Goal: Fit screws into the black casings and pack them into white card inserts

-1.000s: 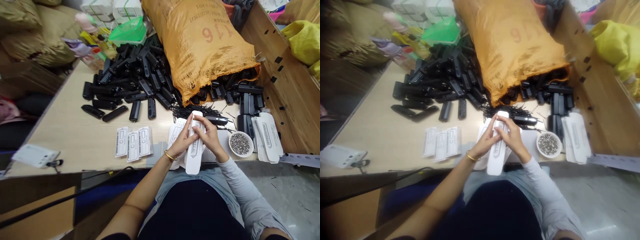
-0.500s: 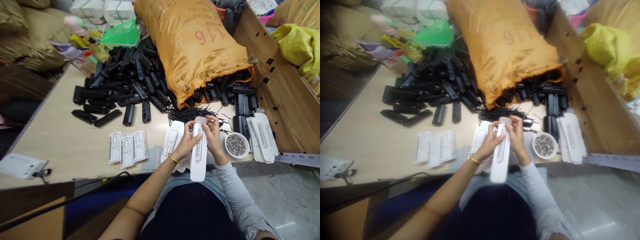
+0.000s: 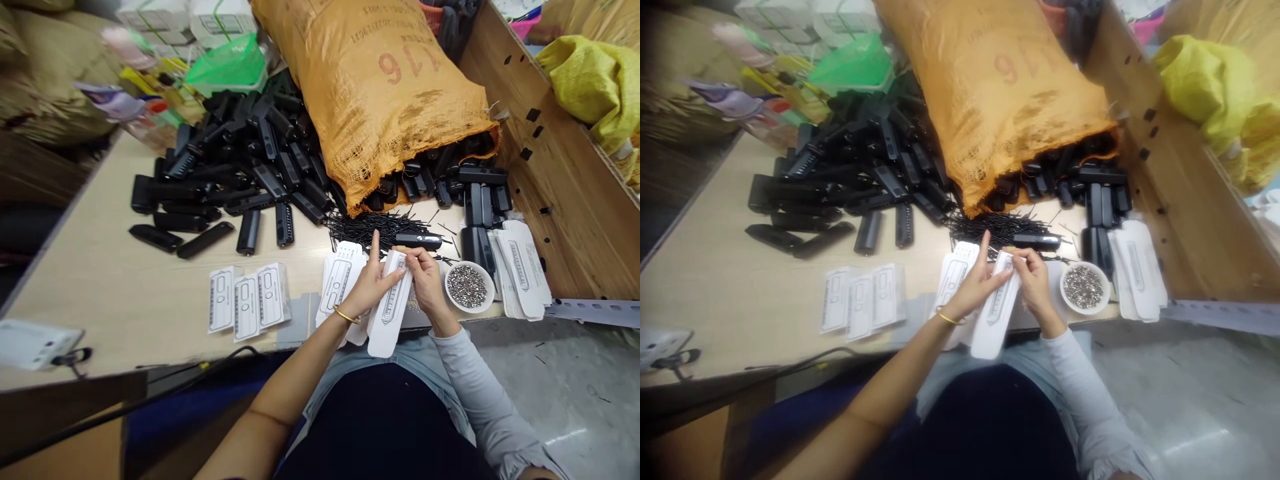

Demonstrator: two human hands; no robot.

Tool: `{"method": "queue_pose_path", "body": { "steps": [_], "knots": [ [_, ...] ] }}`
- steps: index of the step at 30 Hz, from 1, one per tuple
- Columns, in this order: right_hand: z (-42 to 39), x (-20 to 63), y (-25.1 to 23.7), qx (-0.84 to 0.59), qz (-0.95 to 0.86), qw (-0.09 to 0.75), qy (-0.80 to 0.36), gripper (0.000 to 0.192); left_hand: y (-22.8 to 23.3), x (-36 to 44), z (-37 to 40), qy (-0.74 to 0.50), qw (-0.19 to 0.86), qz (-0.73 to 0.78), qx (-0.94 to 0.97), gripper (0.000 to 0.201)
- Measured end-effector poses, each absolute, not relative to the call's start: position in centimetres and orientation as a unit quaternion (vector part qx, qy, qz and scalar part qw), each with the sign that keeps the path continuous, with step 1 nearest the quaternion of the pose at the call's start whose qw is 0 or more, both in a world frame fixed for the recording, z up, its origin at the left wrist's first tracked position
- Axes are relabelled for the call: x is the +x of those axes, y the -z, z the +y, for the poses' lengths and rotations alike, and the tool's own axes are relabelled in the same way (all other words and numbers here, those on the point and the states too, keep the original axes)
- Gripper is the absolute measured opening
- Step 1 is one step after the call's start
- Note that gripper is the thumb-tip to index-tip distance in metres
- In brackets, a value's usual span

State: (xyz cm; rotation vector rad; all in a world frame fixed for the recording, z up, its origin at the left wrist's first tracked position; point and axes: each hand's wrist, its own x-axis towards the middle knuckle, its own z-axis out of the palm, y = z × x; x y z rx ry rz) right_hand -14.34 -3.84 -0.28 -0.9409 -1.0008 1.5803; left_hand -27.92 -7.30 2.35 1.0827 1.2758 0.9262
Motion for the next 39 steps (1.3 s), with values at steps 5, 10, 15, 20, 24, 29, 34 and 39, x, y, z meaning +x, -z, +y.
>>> {"method": "queue_pose_path", "body": {
  "steps": [5, 10, 15, 20, 24, 29, 34, 39],
  "knots": [
    [-3.6, -13.6, 1.3, -0.460, -0.272, 0.561, -0.631, 0.040, -1.2, -28.2, -7.2, -0.429, 0.501, 0.440, 0.610, 0.076],
    [-1.7, -12.5, 2.0, -0.494, -0.463, 0.473, -0.564, 0.032, -1.5, -27.6, -7.7, -0.503, 0.282, 0.378, 0.724, 0.062],
    [3.3, -8.2, 2.9, -0.569, -0.776, 0.173, -0.211, 0.045, -2.2, -27.2, -7.5, -0.413, 0.583, 0.509, 0.479, 0.055],
    [6.0, -6.4, 3.8, -0.540, -0.819, 0.079, -0.180, 0.047, 0.1, -25.6, -7.8, -0.351, 0.651, 0.522, 0.424, 0.057],
    [6.2, -5.0, 2.7, -0.516, -0.791, 0.228, -0.237, 0.045, 1.0, -26.5, -7.5, -0.377, 0.557, 0.603, 0.429, 0.061],
    [5.9, -2.2, -3.2, -0.421, -0.792, 0.364, -0.252, 0.043, -1.4, -27.4, -6.7, -0.303, 0.499, 0.663, 0.468, 0.055],
    [4.1, -2.8, -9.2, -0.291, -0.900, 0.212, -0.244, 0.034, -4.5, -25.1, -6.4, -0.242, 0.379, 0.639, 0.624, 0.055],
    [5.1, -4.7, -5.6, -0.297, -0.822, 0.182, -0.451, 0.039, -3.2, -24.4, -6.0, -0.328, 0.386, 0.610, 0.609, 0.064]
  ]
}}
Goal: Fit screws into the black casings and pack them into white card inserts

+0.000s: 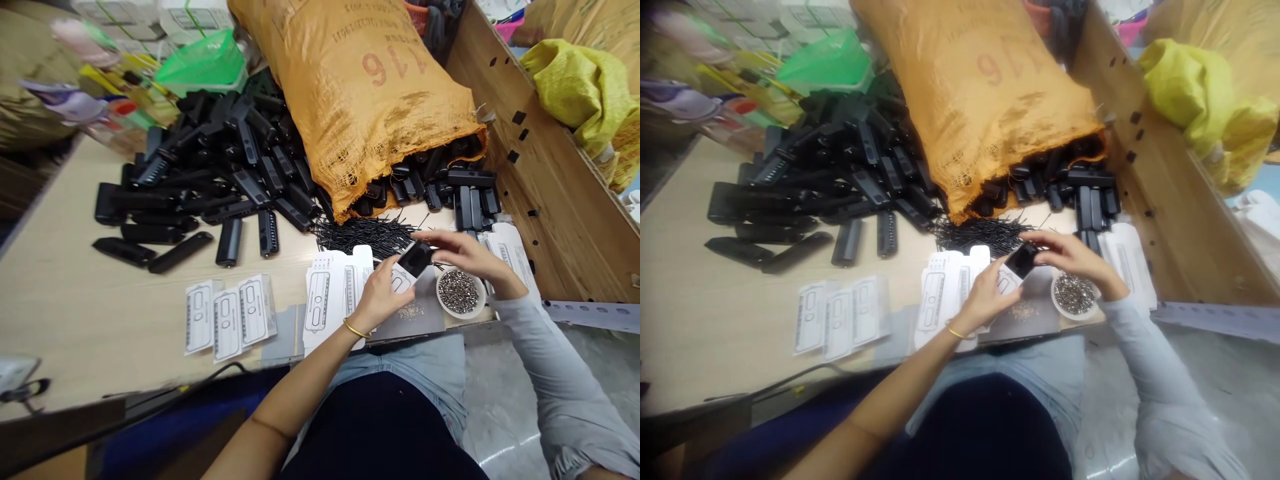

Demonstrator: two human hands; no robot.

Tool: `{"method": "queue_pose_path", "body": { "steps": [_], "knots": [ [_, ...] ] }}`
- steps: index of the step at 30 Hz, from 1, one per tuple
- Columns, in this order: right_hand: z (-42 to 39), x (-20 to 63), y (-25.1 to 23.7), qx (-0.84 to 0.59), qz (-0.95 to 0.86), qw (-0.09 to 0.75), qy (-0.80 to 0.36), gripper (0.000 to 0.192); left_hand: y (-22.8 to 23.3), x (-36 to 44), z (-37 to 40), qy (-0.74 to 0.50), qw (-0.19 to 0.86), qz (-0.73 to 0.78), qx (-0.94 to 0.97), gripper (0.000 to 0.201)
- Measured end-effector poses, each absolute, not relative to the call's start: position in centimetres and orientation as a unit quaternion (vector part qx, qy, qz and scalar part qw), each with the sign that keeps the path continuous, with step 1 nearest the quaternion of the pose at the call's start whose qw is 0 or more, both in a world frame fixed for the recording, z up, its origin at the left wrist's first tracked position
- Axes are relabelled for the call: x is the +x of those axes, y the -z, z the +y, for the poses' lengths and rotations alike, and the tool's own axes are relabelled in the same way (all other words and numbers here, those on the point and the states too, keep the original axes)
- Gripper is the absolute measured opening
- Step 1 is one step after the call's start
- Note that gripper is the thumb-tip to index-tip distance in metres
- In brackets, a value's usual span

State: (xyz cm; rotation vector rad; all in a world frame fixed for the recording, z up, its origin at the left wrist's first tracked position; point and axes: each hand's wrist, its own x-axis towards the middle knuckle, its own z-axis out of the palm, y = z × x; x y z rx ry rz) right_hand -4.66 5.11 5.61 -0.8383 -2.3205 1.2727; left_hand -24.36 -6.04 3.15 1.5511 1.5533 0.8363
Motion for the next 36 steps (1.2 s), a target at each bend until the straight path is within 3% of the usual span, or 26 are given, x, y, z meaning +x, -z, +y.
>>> {"method": "queue_pose_path", "body": {
  "steps": [2, 6, 12, 15, 18, 22, 24, 27, 30, 33, 36],
  "knots": [
    [6.4, -5.2, -2.1, -0.464, -0.755, 0.246, -0.393, 0.029, -2.3, -24.9, -5.9, -0.375, 0.379, 0.618, 0.577, 0.067],
    [7.8, -6.4, 3.1, -0.558, -0.809, 0.031, -0.179, 0.010, -1.8, -25.7, -5.7, -0.427, 0.368, 0.625, 0.540, 0.066],
    [7.3, -5.9, 3.5, -0.558, -0.808, 0.017, -0.189, 0.005, -0.9, -25.2, -5.1, -0.511, 0.328, 0.585, 0.538, 0.070],
    [7.1, -4.8, 2.8, -0.583, -0.782, 0.078, -0.208, 0.008, -0.3, -24.7, -4.8, -0.520, 0.317, 0.558, 0.564, 0.070],
    [6.6, -4.1, 1.3, -0.585, -0.718, 0.230, -0.300, 0.008, -0.4, -24.4, -5.0, -0.509, 0.312, 0.544, 0.590, 0.070],
    [4.3, -5.1, -3.0, -0.465, -0.613, 0.460, -0.444, 0.044, -0.6, -23.7, -5.6, -0.494, 0.297, 0.554, 0.600, 0.071],
    [2.6, -6.5, -5.3, -0.415, -0.574, 0.530, -0.467, 0.032, -0.5, -23.2, -5.7, -0.496, 0.290, 0.557, 0.600, 0.072],
    [0.2, -8.5, -7.1, -0.412, -0.596, 0.537, -0.432, 0.022, -0.1, -22.6, -5.7, -0.507, 0.271, 0.547, 0.608, 0.078],
    [-1.1, -9.0, -7.1, -0.424, -0.733, 0.442, -0.298, 0.009, 0.0, -22.3, -5.6, -0.511, 0.261, 0.539, 0.617, 0.083],
    [-1.2, -8.5, -6.5, -0.396, -0.816, 0.357, -0.224, 0.016, 0.0, -22.3, -5.5, -0.520, 0.253, 0.532, 0.619, 0.080],
    [-0.8, -8.7, -5.3, -0.429, -0.759, 0.410, -0.268, 0.023, -0.1, -22.5, -5.6, -0.528, 0.250, 0.525, 0.619, 0.058]
  ]
}}
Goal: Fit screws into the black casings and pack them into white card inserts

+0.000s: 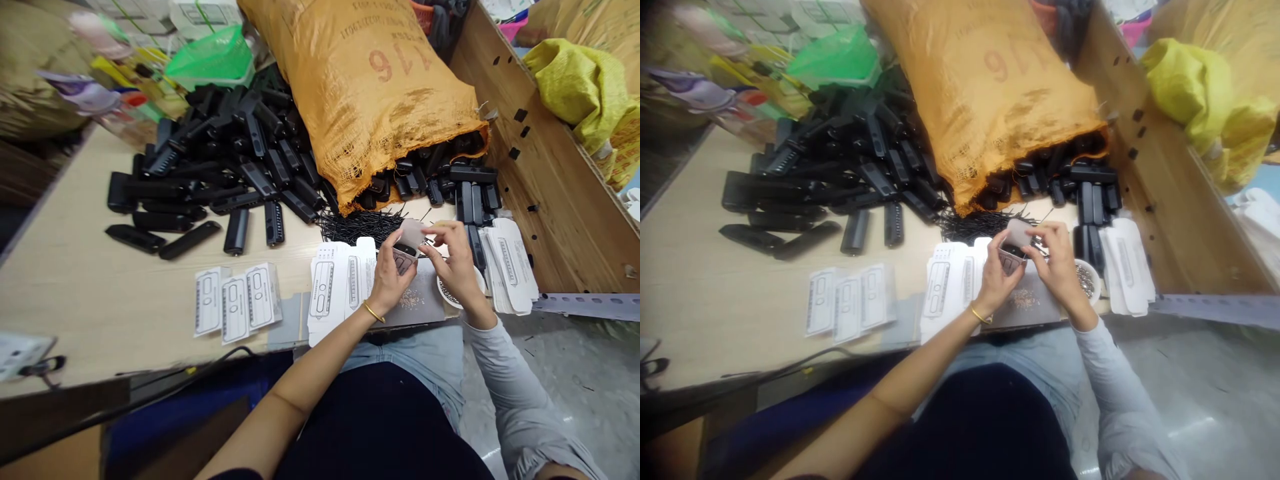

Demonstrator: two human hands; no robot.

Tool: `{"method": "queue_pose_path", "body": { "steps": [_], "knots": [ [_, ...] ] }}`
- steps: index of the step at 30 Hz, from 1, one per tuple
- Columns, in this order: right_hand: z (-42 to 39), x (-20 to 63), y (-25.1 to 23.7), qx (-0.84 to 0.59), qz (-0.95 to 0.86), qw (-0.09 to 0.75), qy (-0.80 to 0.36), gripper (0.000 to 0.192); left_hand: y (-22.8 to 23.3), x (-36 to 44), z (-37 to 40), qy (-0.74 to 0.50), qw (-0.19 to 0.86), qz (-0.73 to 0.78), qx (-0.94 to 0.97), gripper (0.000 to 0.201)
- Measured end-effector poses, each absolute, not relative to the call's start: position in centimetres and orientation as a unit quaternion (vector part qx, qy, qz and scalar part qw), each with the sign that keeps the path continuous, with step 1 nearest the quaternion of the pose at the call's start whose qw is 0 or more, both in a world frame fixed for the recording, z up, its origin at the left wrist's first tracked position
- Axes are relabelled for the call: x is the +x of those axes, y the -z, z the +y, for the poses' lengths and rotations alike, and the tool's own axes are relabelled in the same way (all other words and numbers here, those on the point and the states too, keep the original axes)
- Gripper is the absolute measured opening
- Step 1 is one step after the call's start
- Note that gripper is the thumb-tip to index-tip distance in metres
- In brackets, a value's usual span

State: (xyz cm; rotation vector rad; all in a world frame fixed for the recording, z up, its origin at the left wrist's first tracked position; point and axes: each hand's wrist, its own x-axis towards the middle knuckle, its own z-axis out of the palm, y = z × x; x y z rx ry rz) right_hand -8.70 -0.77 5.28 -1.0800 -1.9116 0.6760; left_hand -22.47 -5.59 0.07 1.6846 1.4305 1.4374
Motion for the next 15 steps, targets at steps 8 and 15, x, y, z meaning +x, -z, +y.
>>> {"method": "queue_pose_path", "body": {
  "steps": [8, 15],
  "knots": [
    [-3.3, -12.9, -2.0, -0.407, -0.716, 0.501, -0.266, 0.017, 0.7, -22.5, -6.1, -0.535, 0.324, 0.504, 0.595, 0.056],
    [-3.4, -12.0, -2.3, -0.420, -0.702, 0.521, -0.244, 0.011, 0.3, -21.9, -5.9, -0.547, 0.365, 0.477, 0.583, 0.080]
  ]
}}
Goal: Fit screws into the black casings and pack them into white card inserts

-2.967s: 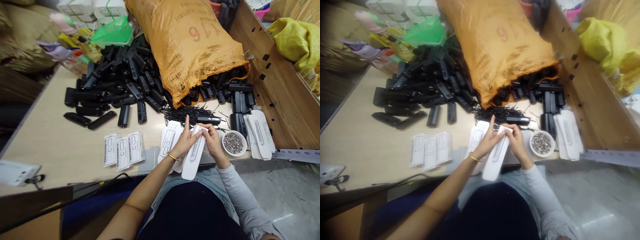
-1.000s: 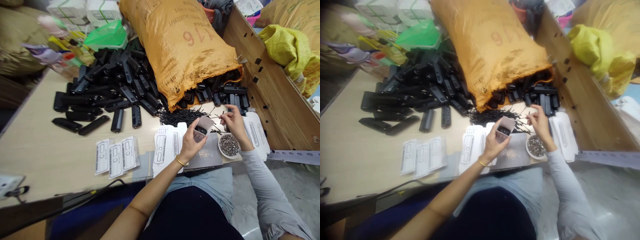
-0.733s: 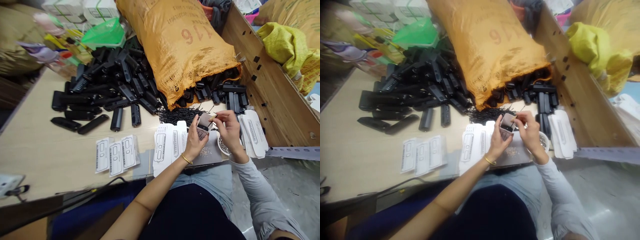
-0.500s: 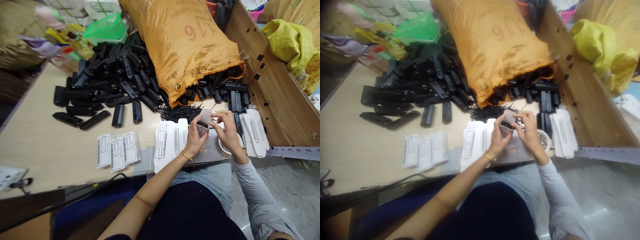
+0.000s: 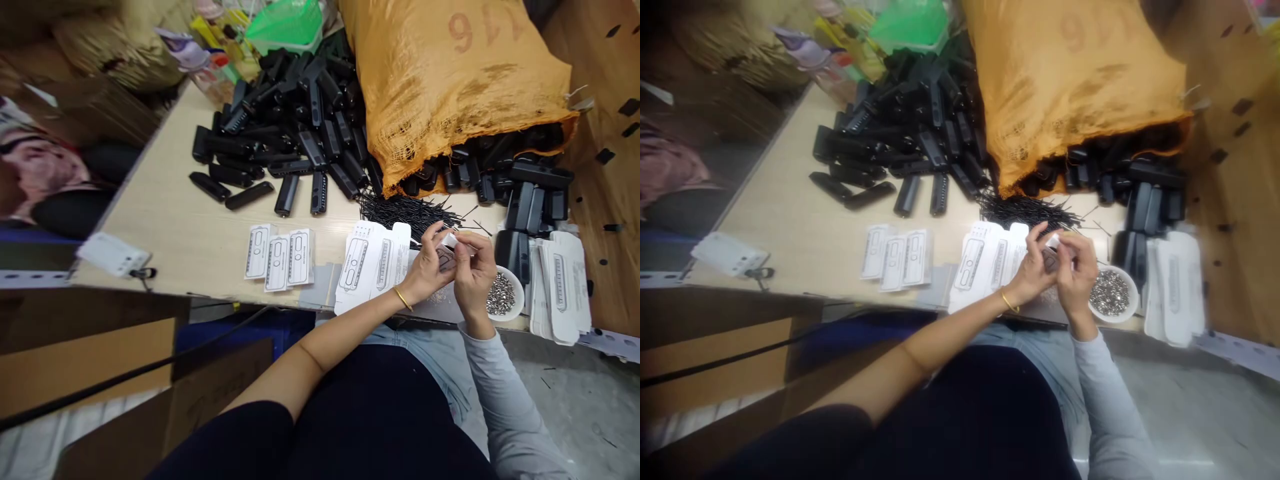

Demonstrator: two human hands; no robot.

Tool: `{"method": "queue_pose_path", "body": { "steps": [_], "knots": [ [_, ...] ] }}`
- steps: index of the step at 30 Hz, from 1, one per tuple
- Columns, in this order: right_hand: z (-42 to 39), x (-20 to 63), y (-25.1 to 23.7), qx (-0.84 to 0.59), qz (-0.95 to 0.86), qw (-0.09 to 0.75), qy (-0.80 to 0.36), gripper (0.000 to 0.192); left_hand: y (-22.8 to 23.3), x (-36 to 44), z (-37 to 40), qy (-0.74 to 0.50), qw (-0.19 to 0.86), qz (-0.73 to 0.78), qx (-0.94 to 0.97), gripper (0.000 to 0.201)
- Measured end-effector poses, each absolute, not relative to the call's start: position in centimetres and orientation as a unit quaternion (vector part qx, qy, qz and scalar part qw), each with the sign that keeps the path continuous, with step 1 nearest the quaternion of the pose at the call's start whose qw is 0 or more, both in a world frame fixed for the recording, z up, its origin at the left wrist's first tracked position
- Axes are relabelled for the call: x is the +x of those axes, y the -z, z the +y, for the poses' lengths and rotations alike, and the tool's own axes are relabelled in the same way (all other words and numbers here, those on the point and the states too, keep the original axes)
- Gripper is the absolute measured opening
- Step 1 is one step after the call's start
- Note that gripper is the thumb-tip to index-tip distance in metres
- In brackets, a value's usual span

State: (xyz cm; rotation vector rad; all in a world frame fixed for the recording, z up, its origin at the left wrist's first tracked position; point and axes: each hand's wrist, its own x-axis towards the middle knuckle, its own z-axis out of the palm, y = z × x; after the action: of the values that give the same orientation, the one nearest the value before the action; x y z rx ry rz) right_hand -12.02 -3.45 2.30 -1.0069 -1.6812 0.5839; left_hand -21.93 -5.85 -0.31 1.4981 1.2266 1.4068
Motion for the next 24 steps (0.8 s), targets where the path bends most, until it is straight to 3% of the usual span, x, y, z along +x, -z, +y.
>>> {"method": "queue_pose_path", "body": {
  "steps": [6, 10, 12, 15, 17, 19, 24],
  "knots": [
    [-4.6, -11.8, -0.1, -0.353, -0.780, 0.498, -0.136, 0.023, 0.7, -22.0, -5.7, -0.555, 0.364, 0.453, 0.595, 0.063],
    [-4.9, -11.4, 0.2, -0.383, -0.760, 0.472, -0.231, 0.035, -1.7, -23.9, -5.7, -0.467, 0.396, 0.551, 0.566, 0.063],
    [-4.6, -10.5, 0.3, -0.408, -0.710, 0.497, -0.286, 0.036, -3.6, -26.7, -6.2, -0.424, 0.364, 0.637, 0.531, 0.060],
    [-4.0, -8.6, 0.9, -0.485, -0.627, 0.535, -0.293, 0.031, -4.7, -32.7, -7.6, -0.333, 0.231, 0.788, 0.464, 0.055],
    [-3.6, -7.5, 1.3, -0.531, -0.598, 0.528, -0.287, 0.030, -3.5, -36.5, -8.7, -0.203, 0.149, 0.856, 0.451, 0.050],
    [-3.3, -6.7, 1.2, -0.540, -0.595, 0.520, -0.289, 0.029, -1.1, -39.3, -10.1, -0.094, 0.091, 0.892, 0.434, 0.059],
    [-2.8, -4.0, 0.0, -0.568, -0.669, 0.434, -0.202, 0.025, 3.6, -42.4, -12.9, -0.042, 0.092, 0.906, 0.411, 0.073]
  ]
}}
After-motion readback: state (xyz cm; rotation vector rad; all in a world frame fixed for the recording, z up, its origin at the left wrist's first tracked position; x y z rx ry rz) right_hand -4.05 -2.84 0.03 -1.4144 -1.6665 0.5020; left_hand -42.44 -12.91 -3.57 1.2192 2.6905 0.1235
